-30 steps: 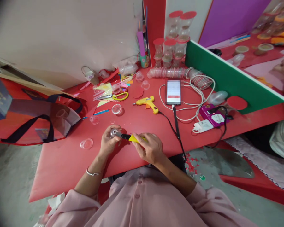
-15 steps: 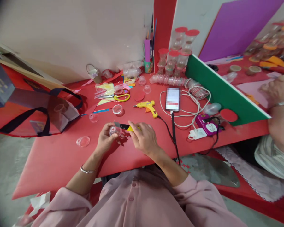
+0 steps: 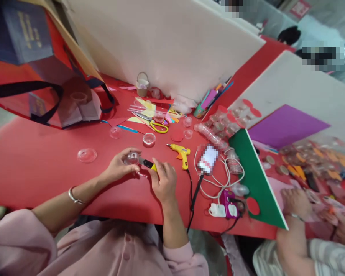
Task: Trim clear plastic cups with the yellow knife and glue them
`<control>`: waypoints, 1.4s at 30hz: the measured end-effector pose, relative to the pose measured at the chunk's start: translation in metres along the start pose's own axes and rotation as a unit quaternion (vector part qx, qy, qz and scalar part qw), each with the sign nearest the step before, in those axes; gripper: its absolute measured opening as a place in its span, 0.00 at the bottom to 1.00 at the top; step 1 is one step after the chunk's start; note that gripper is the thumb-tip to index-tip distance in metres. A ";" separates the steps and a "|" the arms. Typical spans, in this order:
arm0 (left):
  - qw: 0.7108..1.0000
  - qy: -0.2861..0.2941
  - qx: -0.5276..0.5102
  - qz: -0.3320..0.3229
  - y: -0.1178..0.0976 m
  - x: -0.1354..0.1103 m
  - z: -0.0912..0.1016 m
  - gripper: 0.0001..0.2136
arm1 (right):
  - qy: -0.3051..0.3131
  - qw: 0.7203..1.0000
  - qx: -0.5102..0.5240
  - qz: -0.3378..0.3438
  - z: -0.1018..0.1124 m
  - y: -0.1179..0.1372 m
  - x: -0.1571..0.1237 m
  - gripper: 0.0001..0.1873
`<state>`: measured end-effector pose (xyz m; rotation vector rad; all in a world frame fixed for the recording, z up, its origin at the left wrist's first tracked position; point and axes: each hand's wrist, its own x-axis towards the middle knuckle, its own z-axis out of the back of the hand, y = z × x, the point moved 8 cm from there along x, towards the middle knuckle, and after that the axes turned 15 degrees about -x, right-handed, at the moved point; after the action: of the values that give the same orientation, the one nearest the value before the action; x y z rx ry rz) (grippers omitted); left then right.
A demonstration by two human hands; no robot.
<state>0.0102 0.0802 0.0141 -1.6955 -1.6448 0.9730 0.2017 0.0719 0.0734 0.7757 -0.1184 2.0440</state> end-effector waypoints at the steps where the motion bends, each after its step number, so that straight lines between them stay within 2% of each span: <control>1: 1.000 -0.006 -0.004 -0.002 0.000 0.000 0.001 0.34 | 0.013 1.000 0.001 0.009 -0.002 0.003 -0.001 0.22; 4: 0.999 -0.020 0.014 -0.040 -0.008 0.000 0.002 0.32 | 0.046 0.999 0.008 0.029 -0.008 0.008 -0.002 0.21; 9: 0.996 -0.001 0.058 -0.070 -0.015 0.000 -0.001 0.30 | 0.043 0.998 0.032 0.020 -0.006 0.006 -0.003 0.23; 13: 0.995 0.008 0.074 -0.061 -0.014 0.000 -0.001 0.31 | 0.056 0.998 0.026 0.029 -0.008 0.008 -0.003 0.23; 20: 0.998 -0.004 0.059 -0.026 -0.010 -0.001 -0.002 0.31 | 0.039 0.998 0.016 0.039 -0.006 0.010 -0.002 0.24; 25: 0.998 -0.007 0.055 -0.035 -0.010 0.000 -0.002 0.30 | 0.036 0.998 0.019 0.038 -0.006 0.010 -0.003 0.24; 33: 0.998 -0.010 0.056 -0.014 -0.009 -0.001 -0.003 0.32 | 0.035 0.998 0.026 0.036 -0.007 0.010 -0.003 0.21; 42: 0.994 -0.020 0.103 -0.039 -0.013 0.000 0.001 0.34 | 0.022 0.998 0.032 0.040 -0.003 0.010 -0.002 0.19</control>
<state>0.0020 0.0810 0.0238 -1.4729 -1.5644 1.1051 0.1926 0.0659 0.0721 0.7744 -0.0604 2.1477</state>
